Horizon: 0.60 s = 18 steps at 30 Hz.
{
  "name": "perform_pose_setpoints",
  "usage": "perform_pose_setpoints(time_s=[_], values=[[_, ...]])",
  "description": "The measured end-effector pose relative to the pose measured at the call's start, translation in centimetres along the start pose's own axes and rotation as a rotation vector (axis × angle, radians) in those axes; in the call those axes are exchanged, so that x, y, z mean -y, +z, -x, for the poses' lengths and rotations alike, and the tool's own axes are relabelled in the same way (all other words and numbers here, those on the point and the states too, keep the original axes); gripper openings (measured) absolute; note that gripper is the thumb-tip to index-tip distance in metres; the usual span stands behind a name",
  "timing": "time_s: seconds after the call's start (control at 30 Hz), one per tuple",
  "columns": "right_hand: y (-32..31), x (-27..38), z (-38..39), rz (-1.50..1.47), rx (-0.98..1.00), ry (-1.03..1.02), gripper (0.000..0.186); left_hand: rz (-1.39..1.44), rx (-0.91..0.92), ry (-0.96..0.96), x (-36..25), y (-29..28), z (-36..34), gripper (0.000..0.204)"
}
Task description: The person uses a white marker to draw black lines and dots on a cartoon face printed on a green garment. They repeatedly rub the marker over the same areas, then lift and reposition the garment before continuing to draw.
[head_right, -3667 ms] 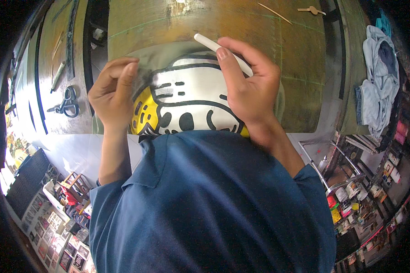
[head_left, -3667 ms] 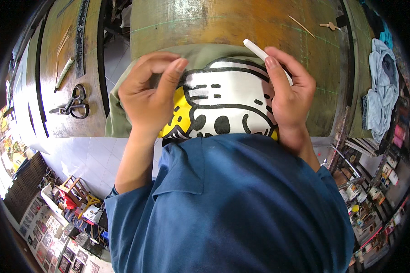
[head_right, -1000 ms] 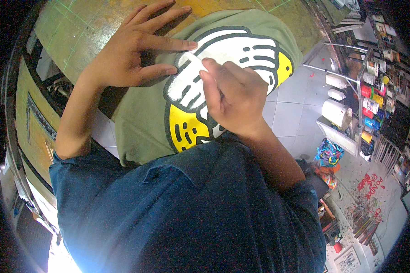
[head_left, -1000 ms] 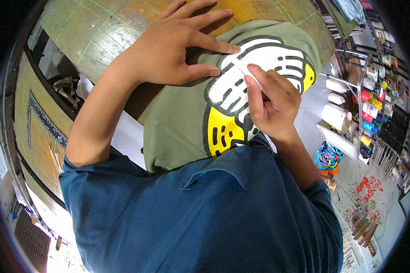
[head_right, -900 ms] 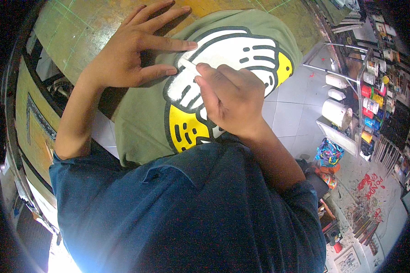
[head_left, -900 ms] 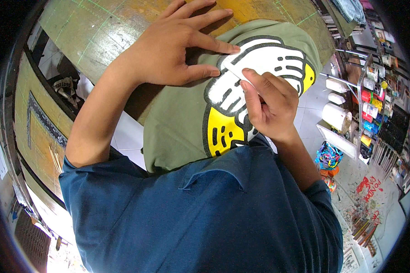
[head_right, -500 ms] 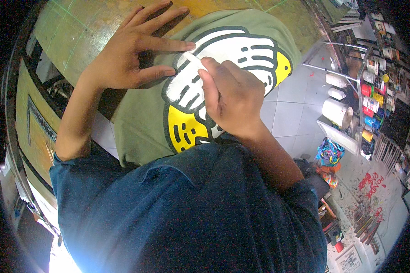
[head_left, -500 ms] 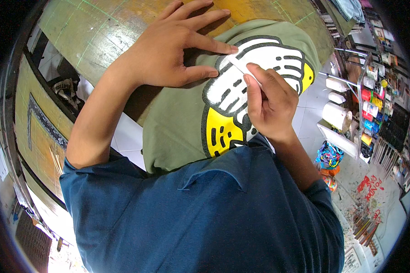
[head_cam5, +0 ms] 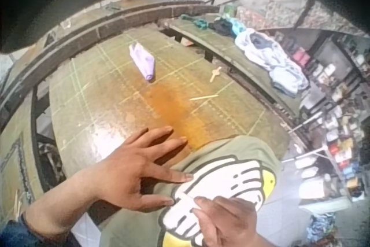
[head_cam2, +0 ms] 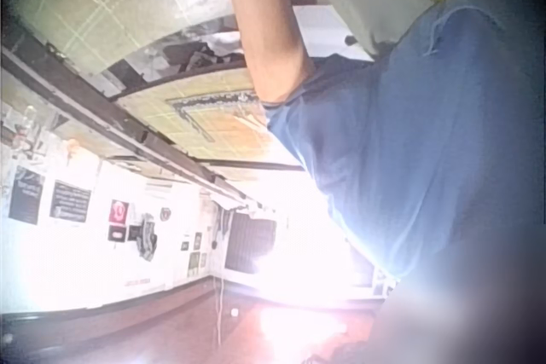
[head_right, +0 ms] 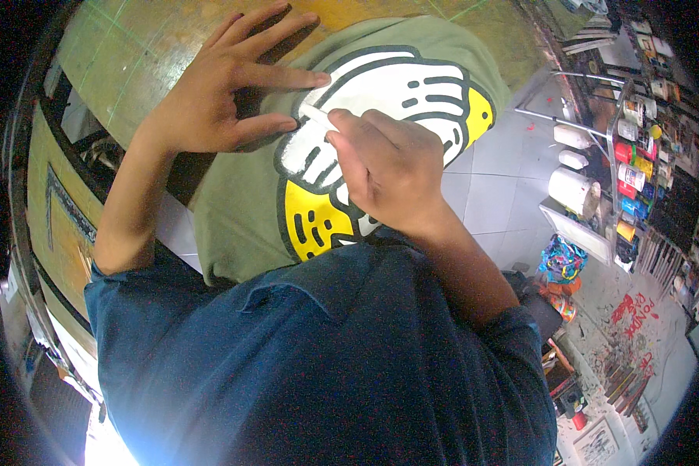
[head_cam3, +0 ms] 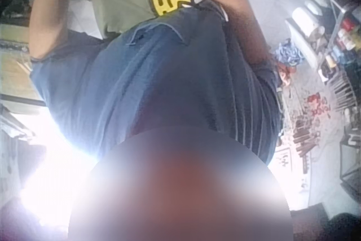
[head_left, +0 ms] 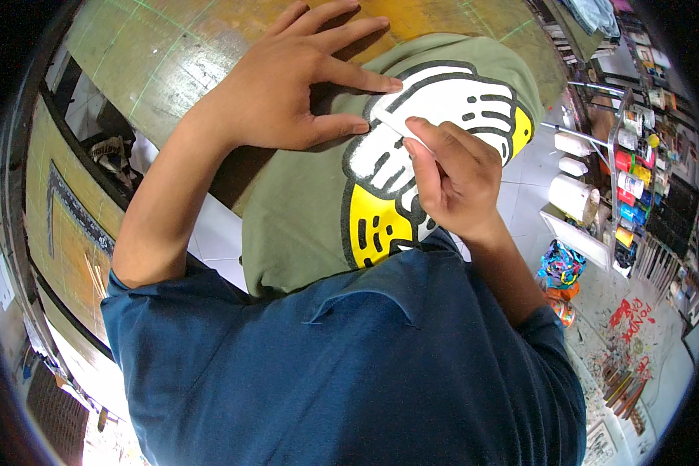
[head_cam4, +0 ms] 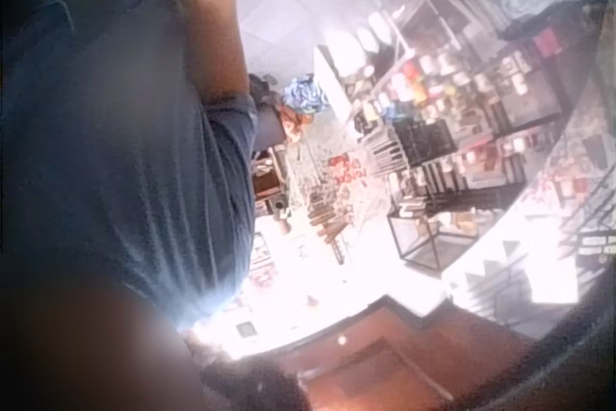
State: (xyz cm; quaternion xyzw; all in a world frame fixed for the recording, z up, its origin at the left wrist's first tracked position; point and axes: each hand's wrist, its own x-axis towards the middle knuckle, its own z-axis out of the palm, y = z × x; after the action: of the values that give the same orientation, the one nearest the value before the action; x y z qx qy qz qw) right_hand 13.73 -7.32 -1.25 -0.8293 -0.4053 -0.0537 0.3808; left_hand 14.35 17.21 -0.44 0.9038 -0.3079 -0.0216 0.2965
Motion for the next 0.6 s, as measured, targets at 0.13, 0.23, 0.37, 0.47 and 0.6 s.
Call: perform_pose_setpoints(time_s=[0.13,0.23,0.37,0.47,0.6], values=[[0.6,0.4,0.3,0.078,-0.089,0.106,0.02,-0.041,0.029,-0.038,-1.3,-0.7,-0.1,0.047],[0.3,0.0,0.1,0.024,-0.04,0.055,0.019,-0.022,-0.014,-0.003,-0.2,0.0,0.2,0.047],[0.3,0.4,0.0,0.053,-0.051,0.093,0.018,-0.043,-0.051,0.027,0.5,0.6,0.3,0.047],[0.5,0.4,0.0,0.04,-0.069,0.099,0.017,0.012,-0.044,0.031,0.5,0.3,0.2,0.047],[0.0,0.4,-0.2,-0.016,-0.019,0.056,0.016,-0.037,-0.002,-0.011,0.3,0.2,0.2,0.047]])
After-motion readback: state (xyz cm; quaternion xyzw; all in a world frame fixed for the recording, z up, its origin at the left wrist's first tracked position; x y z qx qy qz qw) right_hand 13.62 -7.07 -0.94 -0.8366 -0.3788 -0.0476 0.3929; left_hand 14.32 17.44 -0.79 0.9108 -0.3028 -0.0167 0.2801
